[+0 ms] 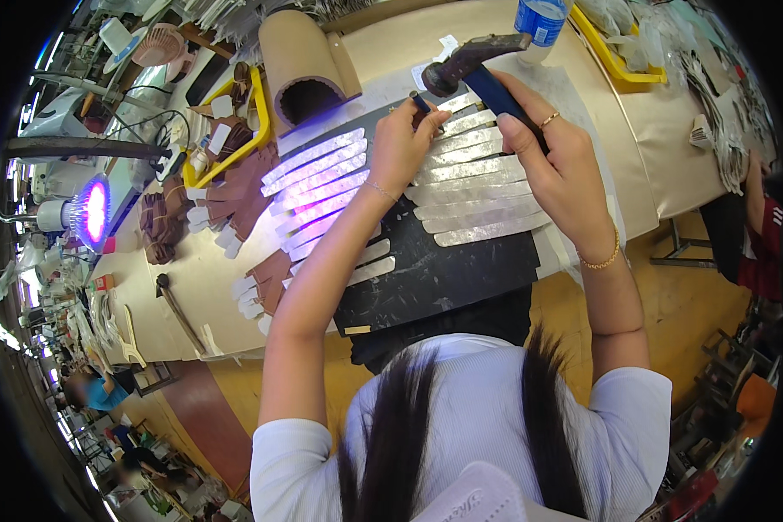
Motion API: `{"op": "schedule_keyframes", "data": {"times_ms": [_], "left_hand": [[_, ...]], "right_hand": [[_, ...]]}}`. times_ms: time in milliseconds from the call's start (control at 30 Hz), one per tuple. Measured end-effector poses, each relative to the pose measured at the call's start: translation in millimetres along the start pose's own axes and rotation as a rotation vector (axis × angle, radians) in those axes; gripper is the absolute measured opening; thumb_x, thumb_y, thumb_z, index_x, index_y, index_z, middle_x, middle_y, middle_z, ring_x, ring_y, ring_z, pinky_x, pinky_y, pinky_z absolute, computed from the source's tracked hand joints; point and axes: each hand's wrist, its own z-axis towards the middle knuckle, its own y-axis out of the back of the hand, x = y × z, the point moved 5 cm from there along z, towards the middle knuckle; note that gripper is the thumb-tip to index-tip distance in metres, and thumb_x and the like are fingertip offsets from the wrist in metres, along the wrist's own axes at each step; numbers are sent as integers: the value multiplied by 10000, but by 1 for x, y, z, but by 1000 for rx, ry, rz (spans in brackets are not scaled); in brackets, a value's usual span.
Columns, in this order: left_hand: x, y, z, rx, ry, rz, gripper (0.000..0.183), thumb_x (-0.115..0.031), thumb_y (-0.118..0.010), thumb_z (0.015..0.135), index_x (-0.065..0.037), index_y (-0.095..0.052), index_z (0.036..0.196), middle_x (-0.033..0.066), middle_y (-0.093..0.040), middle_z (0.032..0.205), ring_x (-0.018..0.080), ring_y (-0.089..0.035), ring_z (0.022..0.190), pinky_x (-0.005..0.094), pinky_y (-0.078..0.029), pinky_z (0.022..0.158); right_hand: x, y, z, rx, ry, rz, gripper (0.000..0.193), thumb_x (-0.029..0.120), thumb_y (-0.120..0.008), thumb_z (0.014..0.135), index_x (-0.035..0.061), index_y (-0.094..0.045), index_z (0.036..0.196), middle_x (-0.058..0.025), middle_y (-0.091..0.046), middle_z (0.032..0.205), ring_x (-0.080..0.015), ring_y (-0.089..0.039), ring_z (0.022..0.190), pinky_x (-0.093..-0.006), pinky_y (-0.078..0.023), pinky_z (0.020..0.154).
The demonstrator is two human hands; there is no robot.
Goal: The person arranges white plastic strips on a black work surface, then uses a hammer to drive small fasteners into the strips one by one. The person repeatedly picks up fasteners and strikes them with the hammer while holding the strips in place.
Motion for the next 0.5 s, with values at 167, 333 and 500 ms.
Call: {"op": "schedule_keyframes", "data": {"times_ms": [167, 333, 500], "left_hand": [[-1, -1, 1, -7, -27, 41, 262, -257, -674, 863, 3, -638, 863, 116, -662, 695, 203, -649, 638, 315, -485, 619], [-2, -3, 0, -11, -34, 60, 274, -277, -666, 867, -4, -640, 863, 119, -657, 687, 215, -645, 631, 320, -479, 612], [3, -2, 1, -35, -51, 56, 291, -301, -665, 866, -10, -644, 868, 118, -654, 681, 232, -639, 627, 332, -478, 614]], "right_hand": [[5, -1, -2, -6, -18, 23, 332, 169, -558, 938, 55, -574, 1249, -173, -622, 794, -265, -533, 595, -311, -452, 596], [5, -1, -5, 11, -9, -15, 333, 187, -559, 943, 55, -575, 1248, -185, -650, 867, -278, -591, 655, -320, -473, 637], [4, 0, -5, 3, 8, 17, 336, 193, -558, 946, 48, -573, 1249, -190, -664, 936, -279, -625, 719, -314, -489, 684]]}}
